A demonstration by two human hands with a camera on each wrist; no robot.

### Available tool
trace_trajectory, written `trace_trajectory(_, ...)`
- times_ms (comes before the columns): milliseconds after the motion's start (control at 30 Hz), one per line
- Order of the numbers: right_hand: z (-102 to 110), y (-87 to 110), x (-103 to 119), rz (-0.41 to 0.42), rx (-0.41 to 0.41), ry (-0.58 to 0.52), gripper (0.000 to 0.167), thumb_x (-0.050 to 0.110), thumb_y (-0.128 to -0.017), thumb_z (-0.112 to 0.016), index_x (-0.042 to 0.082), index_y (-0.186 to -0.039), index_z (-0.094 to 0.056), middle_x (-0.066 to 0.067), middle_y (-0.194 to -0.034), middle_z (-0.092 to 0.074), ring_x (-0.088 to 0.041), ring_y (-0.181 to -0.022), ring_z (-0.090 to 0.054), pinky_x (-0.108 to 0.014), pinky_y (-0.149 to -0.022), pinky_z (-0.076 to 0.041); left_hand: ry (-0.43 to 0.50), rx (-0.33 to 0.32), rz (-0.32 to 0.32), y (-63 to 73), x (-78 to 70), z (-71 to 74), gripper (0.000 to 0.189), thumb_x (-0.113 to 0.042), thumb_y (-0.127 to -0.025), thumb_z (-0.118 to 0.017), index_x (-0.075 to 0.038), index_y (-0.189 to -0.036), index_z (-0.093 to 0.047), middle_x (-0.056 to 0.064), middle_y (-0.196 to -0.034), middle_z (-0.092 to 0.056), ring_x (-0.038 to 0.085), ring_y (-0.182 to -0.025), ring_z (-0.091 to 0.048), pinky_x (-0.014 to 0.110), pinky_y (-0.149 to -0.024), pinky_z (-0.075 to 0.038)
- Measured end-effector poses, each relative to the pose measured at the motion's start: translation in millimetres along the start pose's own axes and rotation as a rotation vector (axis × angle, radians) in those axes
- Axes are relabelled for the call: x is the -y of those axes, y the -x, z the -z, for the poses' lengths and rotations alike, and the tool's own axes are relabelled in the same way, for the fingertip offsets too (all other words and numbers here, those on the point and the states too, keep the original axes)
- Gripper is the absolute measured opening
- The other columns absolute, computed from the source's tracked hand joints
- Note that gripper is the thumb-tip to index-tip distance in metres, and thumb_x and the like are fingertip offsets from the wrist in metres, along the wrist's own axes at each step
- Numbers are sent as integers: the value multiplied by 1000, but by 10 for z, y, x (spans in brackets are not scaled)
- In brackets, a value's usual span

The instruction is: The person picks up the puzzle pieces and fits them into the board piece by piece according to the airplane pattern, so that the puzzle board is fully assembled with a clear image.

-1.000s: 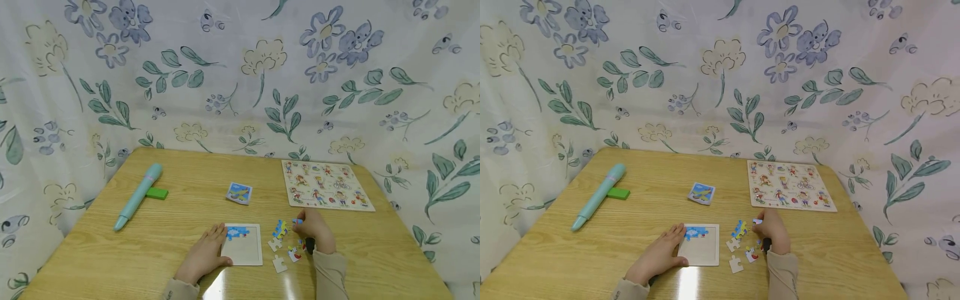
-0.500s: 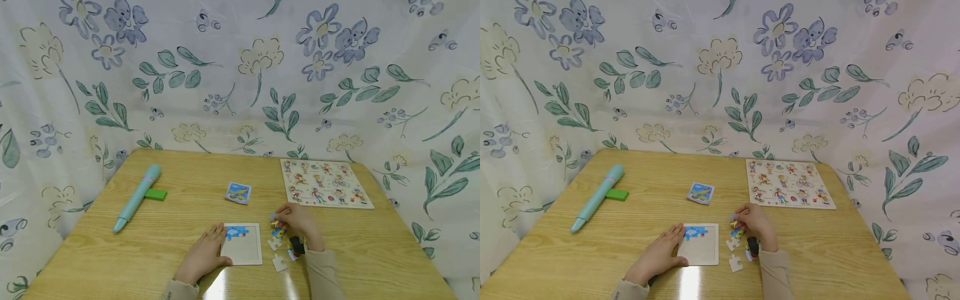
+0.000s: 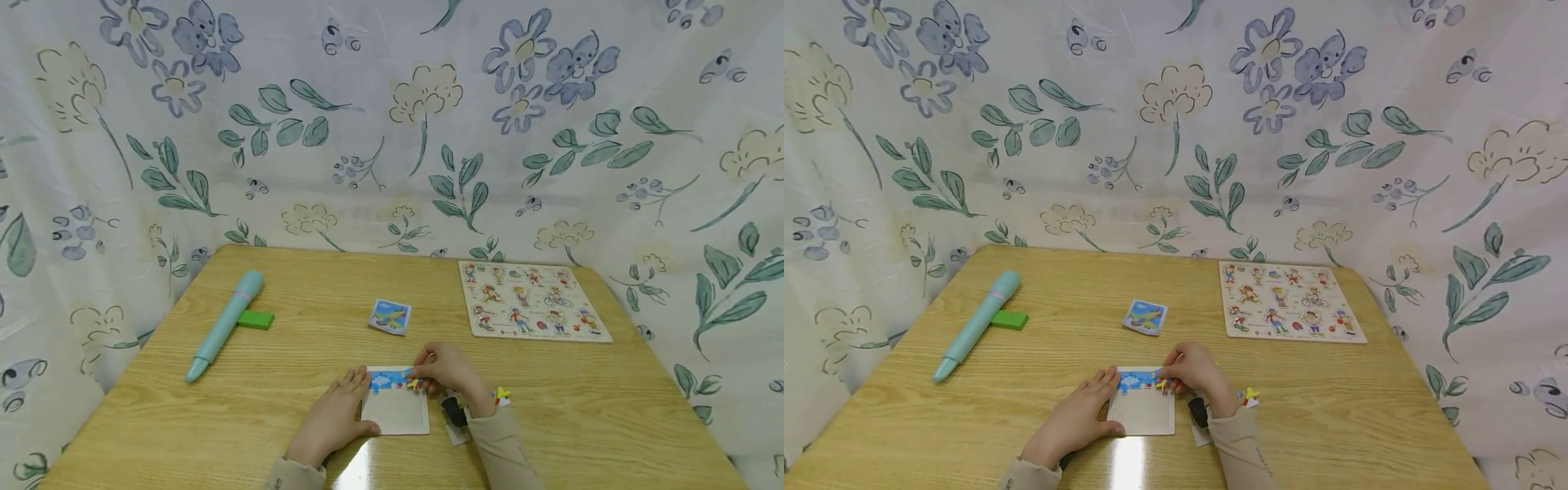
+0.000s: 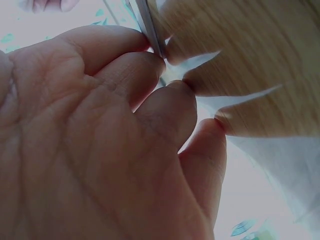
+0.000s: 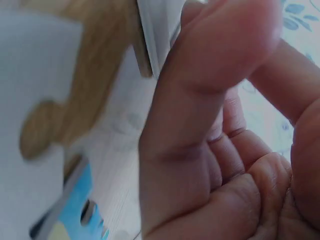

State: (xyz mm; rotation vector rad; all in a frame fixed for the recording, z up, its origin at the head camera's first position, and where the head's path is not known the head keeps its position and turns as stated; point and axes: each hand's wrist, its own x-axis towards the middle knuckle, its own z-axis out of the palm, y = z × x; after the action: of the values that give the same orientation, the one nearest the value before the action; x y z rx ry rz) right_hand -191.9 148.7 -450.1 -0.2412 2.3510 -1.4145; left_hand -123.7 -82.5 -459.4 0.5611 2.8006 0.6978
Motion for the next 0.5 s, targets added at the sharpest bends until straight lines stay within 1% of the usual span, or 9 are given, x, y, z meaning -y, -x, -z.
trace_trajectory(233,-106,-44,-15,11,-70,110,13,10,-85,-72,1,-87,-63,-4,-63,-63,-9,-46,-52,-20,-42,-47,-7,-8,0,0,8,-18,94,-46,-73,-77,4,-144,-40,21,-155,-33,42,-143,-32,59,-115,-29)
trace_trajectory(400,-145,-53,-2,32,-142,235,17,12,-82,-76,4,-80,-62,1,-59,-52,-9,-49,-45,-19,-44,-38,-6,-8,-4,-3,8,-11,94,-46,-74,-77,5,-144,-40,21,-155,-33,42,-143,-32,59,-115,-30)
trace_trajectory(500,-155,-58,-1,32,-167,286,18,14,-81,-77,6,-79,-61,2,-59,-47,-10,-50,-42,-21,-45,-35,-10,-7,-5,-6,11,-15,94,-46,-74,-76,4,-145,-40,21,-155,-33,42,-143,-32,58,-115,-30)
